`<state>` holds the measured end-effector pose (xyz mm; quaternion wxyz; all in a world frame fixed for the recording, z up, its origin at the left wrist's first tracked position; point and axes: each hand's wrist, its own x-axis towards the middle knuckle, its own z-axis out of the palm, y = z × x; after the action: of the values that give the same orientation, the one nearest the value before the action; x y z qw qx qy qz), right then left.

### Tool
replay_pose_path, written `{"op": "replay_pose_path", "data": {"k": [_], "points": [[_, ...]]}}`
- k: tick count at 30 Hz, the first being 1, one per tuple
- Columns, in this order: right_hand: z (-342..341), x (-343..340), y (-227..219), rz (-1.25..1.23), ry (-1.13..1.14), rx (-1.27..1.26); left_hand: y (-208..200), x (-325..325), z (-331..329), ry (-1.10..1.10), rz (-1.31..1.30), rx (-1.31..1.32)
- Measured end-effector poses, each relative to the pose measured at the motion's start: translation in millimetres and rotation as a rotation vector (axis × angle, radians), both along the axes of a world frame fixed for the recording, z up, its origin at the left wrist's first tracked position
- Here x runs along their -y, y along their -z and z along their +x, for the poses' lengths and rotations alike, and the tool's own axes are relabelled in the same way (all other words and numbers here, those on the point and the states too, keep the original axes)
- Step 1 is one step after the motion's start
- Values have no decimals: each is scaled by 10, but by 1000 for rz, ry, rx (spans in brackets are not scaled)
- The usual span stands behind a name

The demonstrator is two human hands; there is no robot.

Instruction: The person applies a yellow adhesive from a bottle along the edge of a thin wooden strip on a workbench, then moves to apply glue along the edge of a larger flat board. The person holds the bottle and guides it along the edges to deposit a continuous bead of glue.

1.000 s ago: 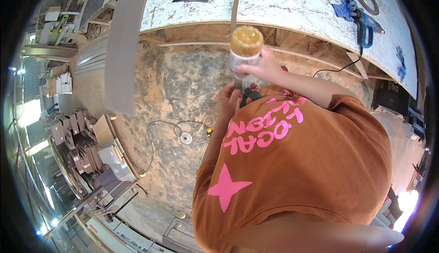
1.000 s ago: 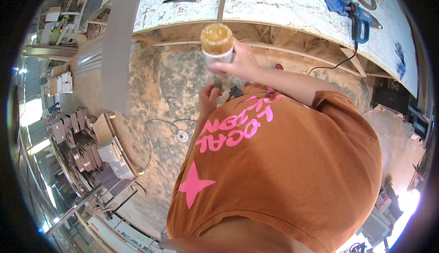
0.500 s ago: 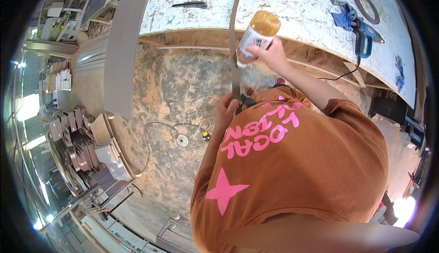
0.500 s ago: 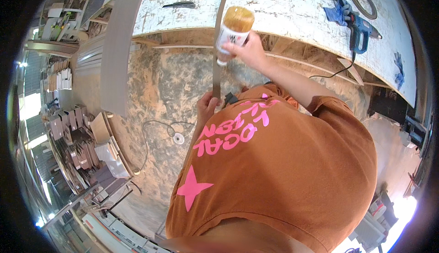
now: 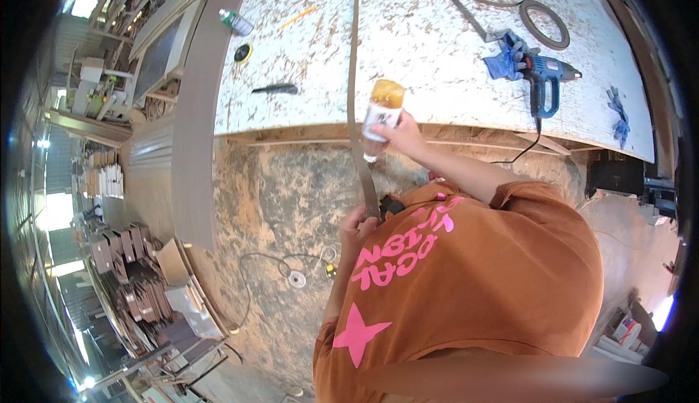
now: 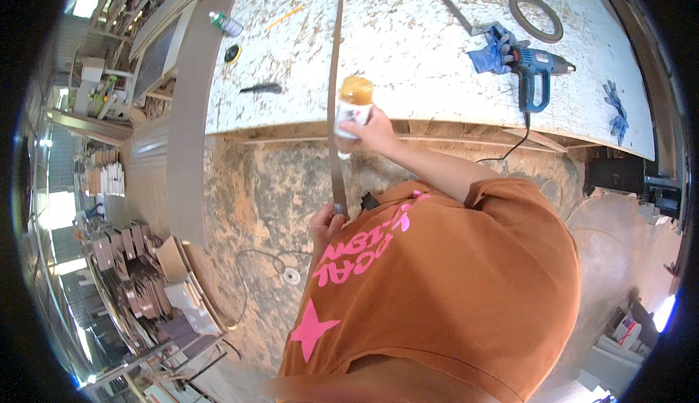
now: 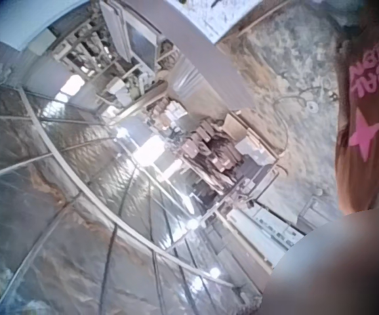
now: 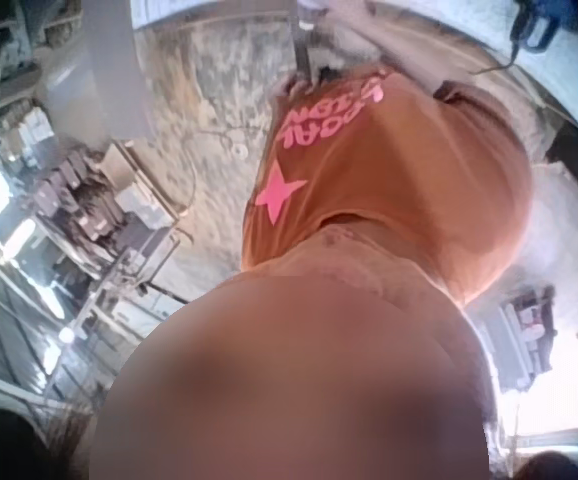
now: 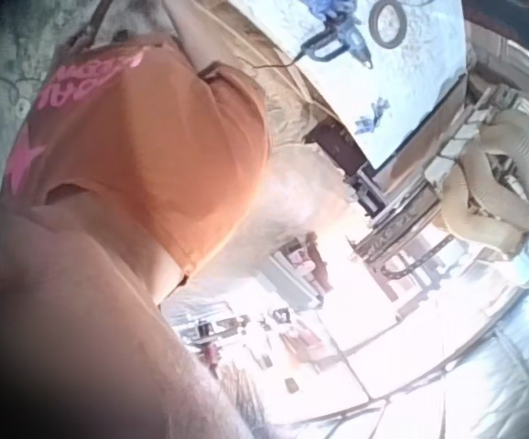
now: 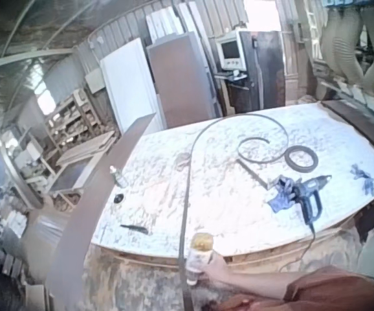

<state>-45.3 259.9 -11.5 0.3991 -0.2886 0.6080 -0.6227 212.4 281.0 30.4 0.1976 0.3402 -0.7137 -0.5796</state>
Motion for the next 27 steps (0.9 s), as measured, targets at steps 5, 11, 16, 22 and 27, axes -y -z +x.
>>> {"op": "replay_pose_path", "data": {"k": [5,11,16,22,27], "points": [[-946,-462,-2,-205,416,443,-236,94,-805,78,-31,-137],[-2025,-1527,-455,-563,557,680,-226,58,-2510,198,-170,60],[-2185,-2037,-693,-703,489,656,36,-90,-3414,433,-71,330],[-1886,-1650,-411,-548,92,898,648,-37,-2707,217,15,119],[-1154,-936,-314,-57,-245,1106,1501,85,-1022,-309,72,184]]}}
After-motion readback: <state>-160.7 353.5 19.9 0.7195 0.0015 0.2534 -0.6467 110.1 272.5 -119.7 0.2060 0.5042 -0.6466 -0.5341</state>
